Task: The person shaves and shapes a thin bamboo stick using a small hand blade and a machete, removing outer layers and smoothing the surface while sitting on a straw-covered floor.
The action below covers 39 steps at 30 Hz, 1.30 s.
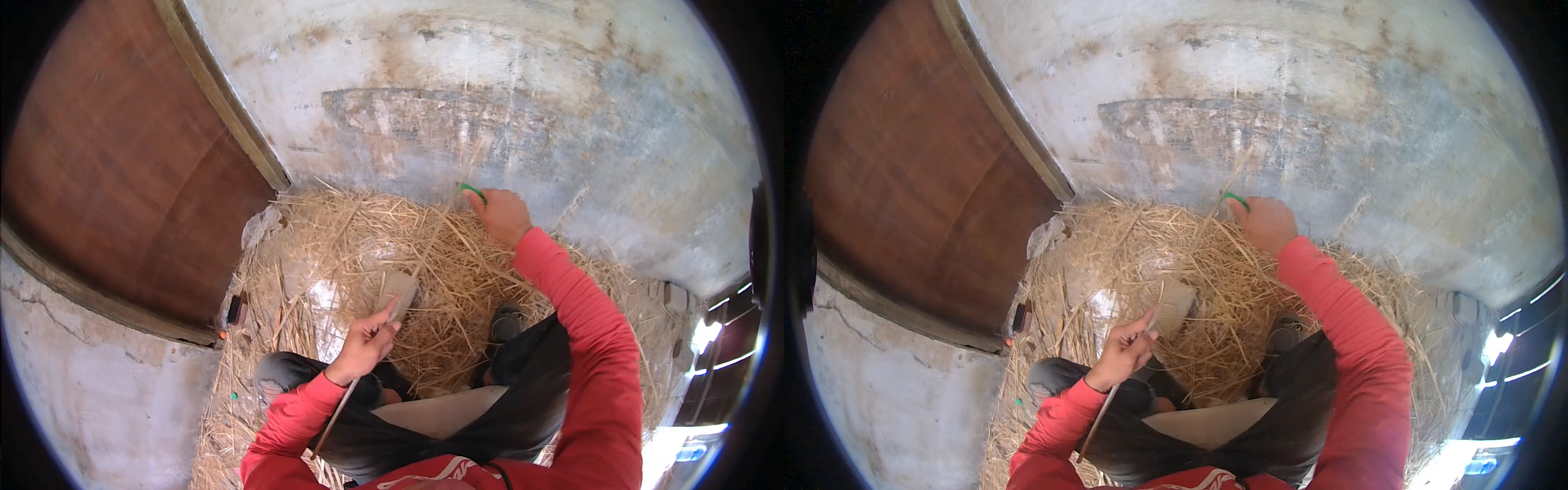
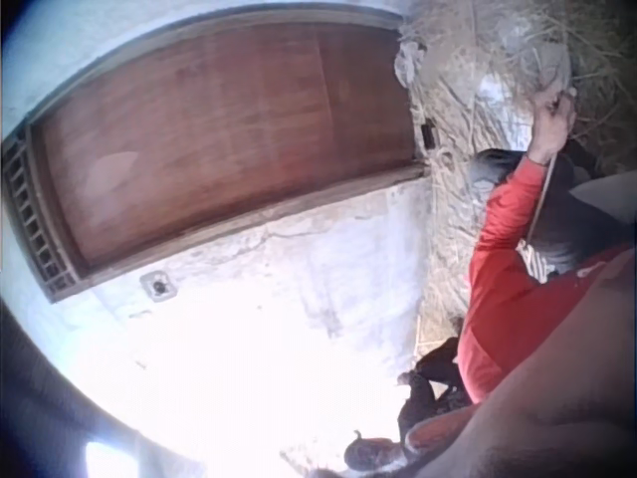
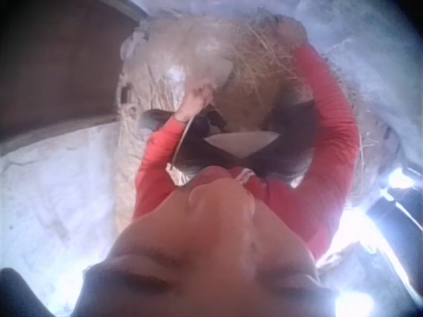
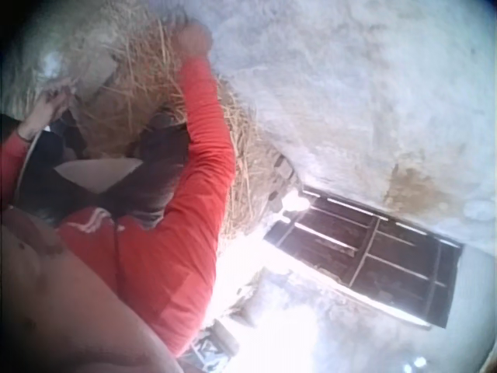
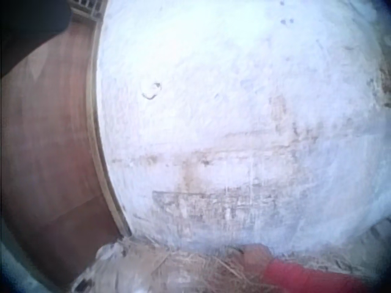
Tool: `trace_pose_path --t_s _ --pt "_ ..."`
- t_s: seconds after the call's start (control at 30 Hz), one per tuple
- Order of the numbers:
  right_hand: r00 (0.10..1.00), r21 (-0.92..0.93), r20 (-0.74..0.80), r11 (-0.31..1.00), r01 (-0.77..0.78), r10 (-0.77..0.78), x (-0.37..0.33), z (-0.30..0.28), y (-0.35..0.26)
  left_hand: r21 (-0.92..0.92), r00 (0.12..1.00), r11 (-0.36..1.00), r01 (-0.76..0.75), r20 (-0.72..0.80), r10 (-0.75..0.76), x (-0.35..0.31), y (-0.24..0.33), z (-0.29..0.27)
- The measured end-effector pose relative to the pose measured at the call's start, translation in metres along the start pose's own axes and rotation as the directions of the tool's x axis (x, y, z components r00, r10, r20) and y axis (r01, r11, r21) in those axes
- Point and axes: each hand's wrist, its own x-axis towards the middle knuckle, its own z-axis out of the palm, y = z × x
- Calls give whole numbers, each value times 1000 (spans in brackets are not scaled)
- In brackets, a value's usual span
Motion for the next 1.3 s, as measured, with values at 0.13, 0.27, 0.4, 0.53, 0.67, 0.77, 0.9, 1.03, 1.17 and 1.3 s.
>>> trace_pose_path --t_s 0.13,0.27,0.4,0.53,0.67,0.77,0.9,1.03,1.17,1.3 --pt "1000 -93 -21 996 -12 10 -6 8 8 61 999 998 30 19 -32 -5 5 0" --pt "934 -213 -324 950 -228 151 30 -30 162 202 967 974 -101 250 49 -59 -30 -32" --pt "814 -105 -492 907 -409 310 -11 -47 248 -204 991 971 128 71 -116 -76 -34 -47" --pt "891 84 -354 958 -273 284 -13 -30 156 -331 979 934 135 190 -74 -45 2 -39" --pt "957 289 -249 955 -71 147 -22 -61 37 -449 990 886 117 119 -71 -34 17 -25" --pt "992 289 -70 950 119 -103 -39 -63 -31 -505 996 858 87 59 -67 -21 27 -11" --pt "922 326 130 894 307 -364 -74 -54 -88 -511 998 857 63 44 -47 -8 33 4" --pt "888 309 112 865 396 -447 -81 -23 -89 -465 998 883 67 12 -69 0 40 15" --pt "892 173 122 895 412 -434 -71 -14 -79 -458 995 885 82 -10 -98 11 38 16" --pt "912 111 93 915 388 -399 -64 -14 -75 -479 996 874 77 0 -88 16 43 20"
